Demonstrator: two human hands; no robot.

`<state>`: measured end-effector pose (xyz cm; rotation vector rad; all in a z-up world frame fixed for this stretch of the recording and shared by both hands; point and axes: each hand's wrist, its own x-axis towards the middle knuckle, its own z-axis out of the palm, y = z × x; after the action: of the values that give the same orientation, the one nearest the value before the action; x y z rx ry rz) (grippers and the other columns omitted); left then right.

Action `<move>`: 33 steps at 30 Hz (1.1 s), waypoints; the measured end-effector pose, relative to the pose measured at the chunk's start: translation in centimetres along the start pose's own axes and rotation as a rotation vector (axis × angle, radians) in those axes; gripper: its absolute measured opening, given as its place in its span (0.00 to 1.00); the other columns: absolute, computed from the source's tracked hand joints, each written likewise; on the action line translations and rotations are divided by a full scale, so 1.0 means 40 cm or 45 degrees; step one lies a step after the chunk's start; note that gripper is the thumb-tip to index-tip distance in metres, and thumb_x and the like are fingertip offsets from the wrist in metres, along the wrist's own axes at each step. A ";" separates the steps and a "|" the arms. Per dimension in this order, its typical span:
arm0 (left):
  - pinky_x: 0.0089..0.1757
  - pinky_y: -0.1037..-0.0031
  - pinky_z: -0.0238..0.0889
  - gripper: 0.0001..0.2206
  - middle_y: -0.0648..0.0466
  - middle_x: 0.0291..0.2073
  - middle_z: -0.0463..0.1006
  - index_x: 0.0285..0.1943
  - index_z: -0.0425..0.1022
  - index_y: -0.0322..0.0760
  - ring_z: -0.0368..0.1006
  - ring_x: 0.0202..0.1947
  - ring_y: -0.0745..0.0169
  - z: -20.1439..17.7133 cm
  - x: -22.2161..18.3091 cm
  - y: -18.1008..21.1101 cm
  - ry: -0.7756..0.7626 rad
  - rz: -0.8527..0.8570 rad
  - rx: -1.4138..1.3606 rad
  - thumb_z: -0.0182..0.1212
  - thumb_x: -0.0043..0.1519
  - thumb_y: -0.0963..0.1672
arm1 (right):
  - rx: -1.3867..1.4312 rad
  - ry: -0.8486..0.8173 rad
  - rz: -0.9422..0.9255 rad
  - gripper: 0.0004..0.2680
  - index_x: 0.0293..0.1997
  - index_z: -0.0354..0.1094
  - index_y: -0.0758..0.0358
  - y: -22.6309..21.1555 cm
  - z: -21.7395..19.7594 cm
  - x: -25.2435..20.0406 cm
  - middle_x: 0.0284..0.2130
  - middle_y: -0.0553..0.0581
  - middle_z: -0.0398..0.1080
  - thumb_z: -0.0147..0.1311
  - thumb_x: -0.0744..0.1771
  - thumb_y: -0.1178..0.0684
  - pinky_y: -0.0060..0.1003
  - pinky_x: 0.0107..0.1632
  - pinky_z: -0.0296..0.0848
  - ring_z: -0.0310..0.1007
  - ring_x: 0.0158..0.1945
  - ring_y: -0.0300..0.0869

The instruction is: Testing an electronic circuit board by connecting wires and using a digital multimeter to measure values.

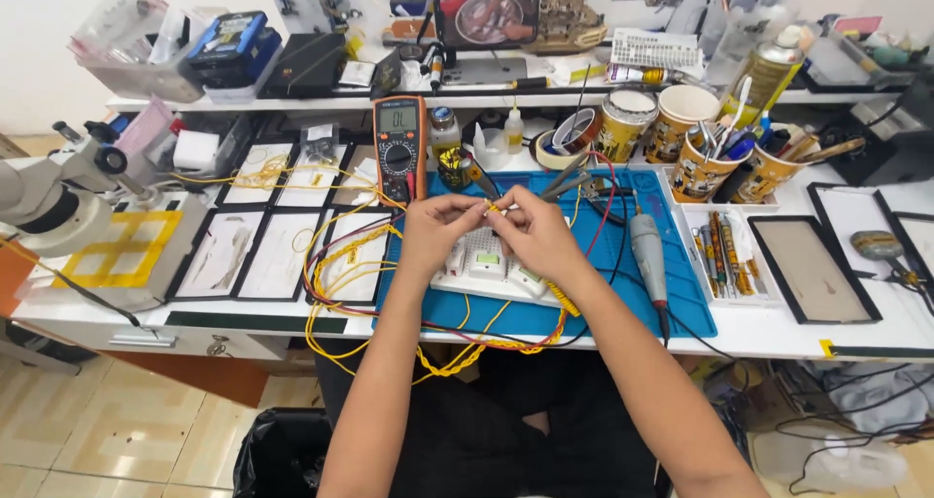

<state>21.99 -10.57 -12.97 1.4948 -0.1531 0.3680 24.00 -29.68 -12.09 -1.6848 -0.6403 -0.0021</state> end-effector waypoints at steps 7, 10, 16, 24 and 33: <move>0.42 0.66 0.86 0.08 0.42 0.43 0.90 0.51 0.89 0.29 0.88 0.36 0.56 0.010 0.002 -0.007 -0.027 0.065 -0.015 0.76 0.65 0.37 | -0.146 0.055 -0.077 0.05 0.53 0.74 0.65 0.033 -0.011 0.008 0.16 0.53 0.71 0.60 0.72 0.58 0.29 0.24 0.63 0.66 0.17 0.36; 0.39 0.66 0.85 0.06 0.44 0.40 0.89 0.51 0.90 0.29 0.88 0.34 0.56 0.018 -0.009 -0.008 -0.002 0.177 0.027 0.74 0.66 0.37 | -0.144 0.055 -0.055 0.05 0.53 0.74 0.63 0.029 -0.011 0.007 0.16 0.54 0.72 0.59 0.73 0.58 0.29 0.27 0.68 0.69 0.19 0.36; 0.34 0.72 0.83 0.06 0.49 0.31 0.87 0.43 0.90 0.31 0.88 0.29 0.59 0.013 -0.004 -0.032 0.115 0.299 0.239 0.81 0.61 0.39 | -0.265 0.045 -0.066 0.05 0.53 0.74 0.66 -0.001 -0.005 0.004 0.16 0.57 0.73 0.58 0.72 0.58 0.35 0.30 0.71 0.72 0.19 0.42; 0.38 0.67 0.83 0.03 0.46 0.34 0.86 0.42 0.88 0.30 0.89 0.35 0.51 0.011 -0.015 -0.002 0.098 0.362 0.260 0.75 0.63 0.37 | -0.118 0.017 -0.068 0.06 0.54 0.74 0.65 0.022 -0.005 0.005 0.16 0.56 0.72 0.60 0.72 0.59 0.32 0.29 0.70 0.71 0.19 0.38; 0.42 0.68 0.83 0.09 0.50 0.43 0.90 0.53 0.90 0.38 0.89 0.40 0.55 0.013 -0.023 0.038 0.070 0.269 0.071 0.75 0.65 0.38 | 0.005 0.008 -0.049 0.08 0.57 0.72 0.65 0.010 -0.020 0.004 0.18 0.54 0.71 0.61 0.72 0.58 0.27 0.28 0.68 0.69 0.20 0.33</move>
<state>20.69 -11.16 -11.81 1.5263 -0.2601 0.5869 24.57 -30.40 -12.23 -1.6681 -0.6673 -0.0337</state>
